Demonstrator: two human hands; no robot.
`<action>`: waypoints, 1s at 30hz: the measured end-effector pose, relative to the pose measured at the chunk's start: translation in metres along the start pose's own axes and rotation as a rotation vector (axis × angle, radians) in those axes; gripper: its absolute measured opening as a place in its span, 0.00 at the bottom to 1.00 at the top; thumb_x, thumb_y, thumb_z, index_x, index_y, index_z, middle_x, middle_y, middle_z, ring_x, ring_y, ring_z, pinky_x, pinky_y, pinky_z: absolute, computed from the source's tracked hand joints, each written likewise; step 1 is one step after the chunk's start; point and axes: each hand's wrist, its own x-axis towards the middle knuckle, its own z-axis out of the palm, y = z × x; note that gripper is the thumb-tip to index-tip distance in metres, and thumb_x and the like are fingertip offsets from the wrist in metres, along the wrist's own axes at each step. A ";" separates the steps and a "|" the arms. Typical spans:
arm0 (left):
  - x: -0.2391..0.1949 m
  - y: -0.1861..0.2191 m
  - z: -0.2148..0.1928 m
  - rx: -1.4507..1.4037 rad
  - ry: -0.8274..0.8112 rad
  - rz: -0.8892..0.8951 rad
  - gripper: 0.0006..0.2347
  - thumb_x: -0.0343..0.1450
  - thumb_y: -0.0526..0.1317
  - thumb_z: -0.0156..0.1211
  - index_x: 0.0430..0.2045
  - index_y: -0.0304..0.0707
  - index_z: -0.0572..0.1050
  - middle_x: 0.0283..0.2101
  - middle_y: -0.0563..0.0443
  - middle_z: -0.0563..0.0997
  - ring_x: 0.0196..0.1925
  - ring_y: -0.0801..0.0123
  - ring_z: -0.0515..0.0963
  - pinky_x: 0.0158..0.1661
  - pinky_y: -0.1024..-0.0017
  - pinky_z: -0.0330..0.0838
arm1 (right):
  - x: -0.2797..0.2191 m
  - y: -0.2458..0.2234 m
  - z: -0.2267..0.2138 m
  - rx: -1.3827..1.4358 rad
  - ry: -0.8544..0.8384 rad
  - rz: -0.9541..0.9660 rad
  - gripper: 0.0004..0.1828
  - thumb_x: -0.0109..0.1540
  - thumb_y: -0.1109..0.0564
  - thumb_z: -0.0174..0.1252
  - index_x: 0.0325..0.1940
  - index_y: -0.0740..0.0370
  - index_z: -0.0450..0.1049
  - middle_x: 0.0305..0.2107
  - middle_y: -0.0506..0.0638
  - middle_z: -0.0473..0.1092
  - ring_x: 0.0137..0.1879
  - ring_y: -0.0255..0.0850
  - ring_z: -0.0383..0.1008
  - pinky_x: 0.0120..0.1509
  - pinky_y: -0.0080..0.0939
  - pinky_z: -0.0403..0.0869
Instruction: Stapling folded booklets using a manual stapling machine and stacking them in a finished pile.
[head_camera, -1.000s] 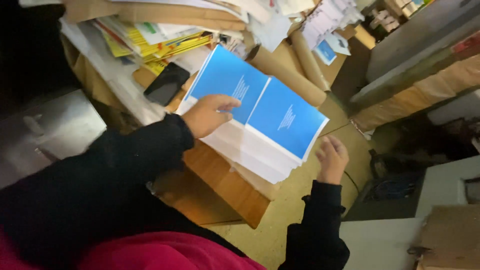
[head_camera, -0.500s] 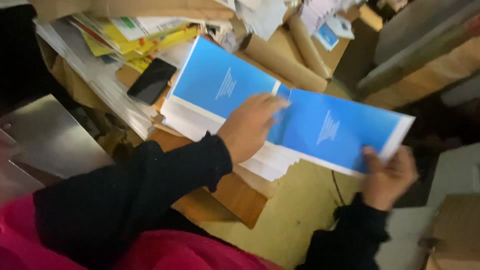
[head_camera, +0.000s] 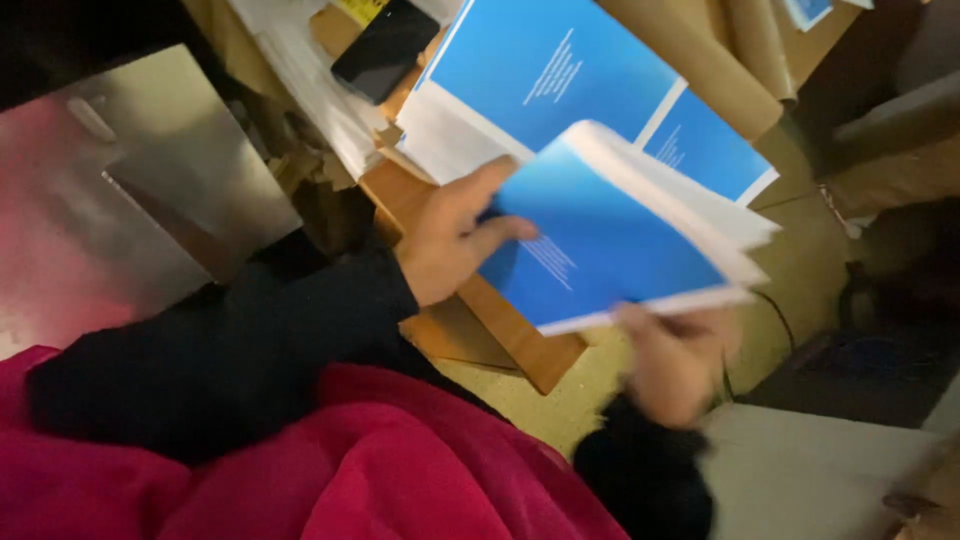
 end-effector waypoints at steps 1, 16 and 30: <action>-0.008 -0.008 -0.005 0.065 0.016 -0.063 0.09 0.73 0.36 0.54 0.45 0.38 0.66 0.42 0.50 0.78 0.46 0.67 0.79 0.46 0.72 0.70 | -0.018 0.050 0.009 -0.319 -0.006 -0.010 0.21 0.50 0.49 0.67 0.44 0.56 0.73 0.41 0.45 0.74 0.46 0.32 0.73 0.53 0.30 0.73; -0.074 -0.137 -0.010 0.294 0.108 -0.202 0.13 0.71 0.43 0.51 0.46 0.40 0.66 0.45 0.44 0.74 0.48 0.56 0.74 0.48 0.63 0.64 | -0.057 0.120 0.066 -0.665 0.197 -0.151 0.37 0.40 0.38 0.68 0.49 0.45 0.64 0.40 0.58 0.65 0.43 0.54 0.65 0.49 0.51 0.63; -0.120 0.011 -0.070 1.213 0.251 0.175 0.05 0.68 0.26 0.49 0.27 0.37 0.64 0.25 0.48 0.69 0.24 0.59 0.68 0.30 0.66 0.59 | -0.034 -0.101 0.143 -0.416 0.030 -0.083 0.09 0.61 0.59 0.67 0.31 0.68 0.77 0.18 0.49 0.68 0.26 0.32 0.63 0.28 0.33 0.62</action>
